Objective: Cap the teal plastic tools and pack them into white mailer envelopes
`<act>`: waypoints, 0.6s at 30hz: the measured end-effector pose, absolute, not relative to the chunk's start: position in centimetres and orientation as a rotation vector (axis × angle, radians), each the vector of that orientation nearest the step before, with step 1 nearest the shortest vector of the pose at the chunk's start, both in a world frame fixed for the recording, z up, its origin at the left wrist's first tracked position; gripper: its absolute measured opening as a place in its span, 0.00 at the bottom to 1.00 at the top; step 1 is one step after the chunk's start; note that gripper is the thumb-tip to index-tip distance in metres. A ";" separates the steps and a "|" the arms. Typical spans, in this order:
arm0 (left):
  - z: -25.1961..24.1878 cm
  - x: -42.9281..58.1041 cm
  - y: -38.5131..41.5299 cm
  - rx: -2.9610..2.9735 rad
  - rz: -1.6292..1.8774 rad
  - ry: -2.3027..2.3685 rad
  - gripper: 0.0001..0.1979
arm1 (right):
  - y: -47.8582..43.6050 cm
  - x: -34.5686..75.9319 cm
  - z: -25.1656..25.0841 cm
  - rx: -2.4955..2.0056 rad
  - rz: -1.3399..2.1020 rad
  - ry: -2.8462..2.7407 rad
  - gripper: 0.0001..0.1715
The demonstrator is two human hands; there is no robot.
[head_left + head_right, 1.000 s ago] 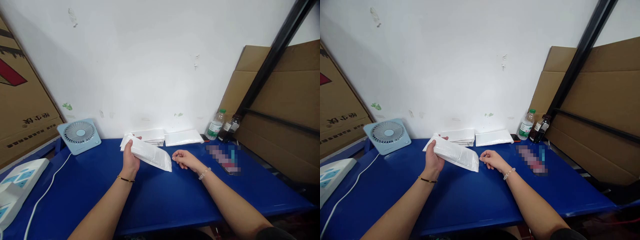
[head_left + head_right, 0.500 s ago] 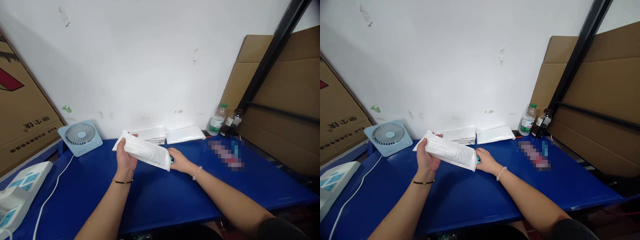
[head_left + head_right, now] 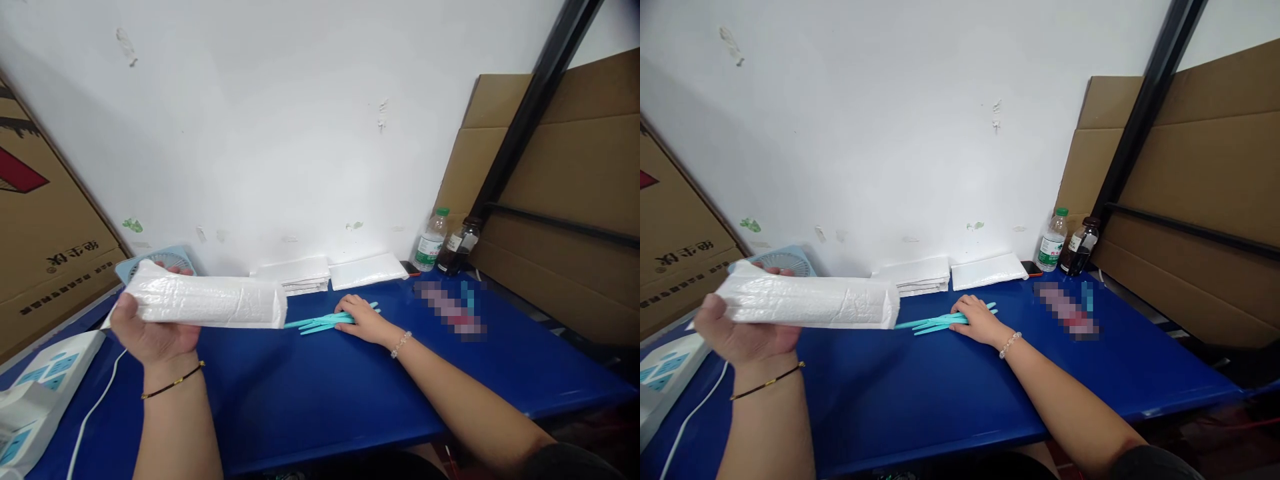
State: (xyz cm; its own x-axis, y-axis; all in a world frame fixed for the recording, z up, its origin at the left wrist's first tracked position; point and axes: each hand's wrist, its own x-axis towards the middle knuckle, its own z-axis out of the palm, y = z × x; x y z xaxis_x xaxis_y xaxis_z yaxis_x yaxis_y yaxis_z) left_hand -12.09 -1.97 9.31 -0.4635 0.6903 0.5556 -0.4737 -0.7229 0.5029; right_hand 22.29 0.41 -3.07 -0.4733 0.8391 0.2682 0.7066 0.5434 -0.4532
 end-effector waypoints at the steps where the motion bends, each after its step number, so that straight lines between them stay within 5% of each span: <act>1: 9.5 -12.4 -2.4 1.051 2.209 0.384 0.19 | 0.4 22.3 -3.1 -1.250 0.390 -2.323 0.14; 7: 7.9 -11.9 -2.1 1.490 1.973 0.844 0.30 | 0.3 22.1 -2.9 -1.237 0.422 -2.322 0.18; 10: 5.7 -10.7 -0.4 1.912 1.464 1.282 0.33 | 0.5 23.0 -2.3 -1.223 0.434 -2.311 0.21; 14: 2.7 -8.8 1.2 2.143 0.822 1.556 0.40 | 1.2 26.0 -1.4 -1.311 0.392 -2.185 0.15; 18: 1.0 -6.9 2.1 2.194 0.758 1.510 0.27 | 1.7 28.4 -1.5 -1.386 0.433 -2.161 0.17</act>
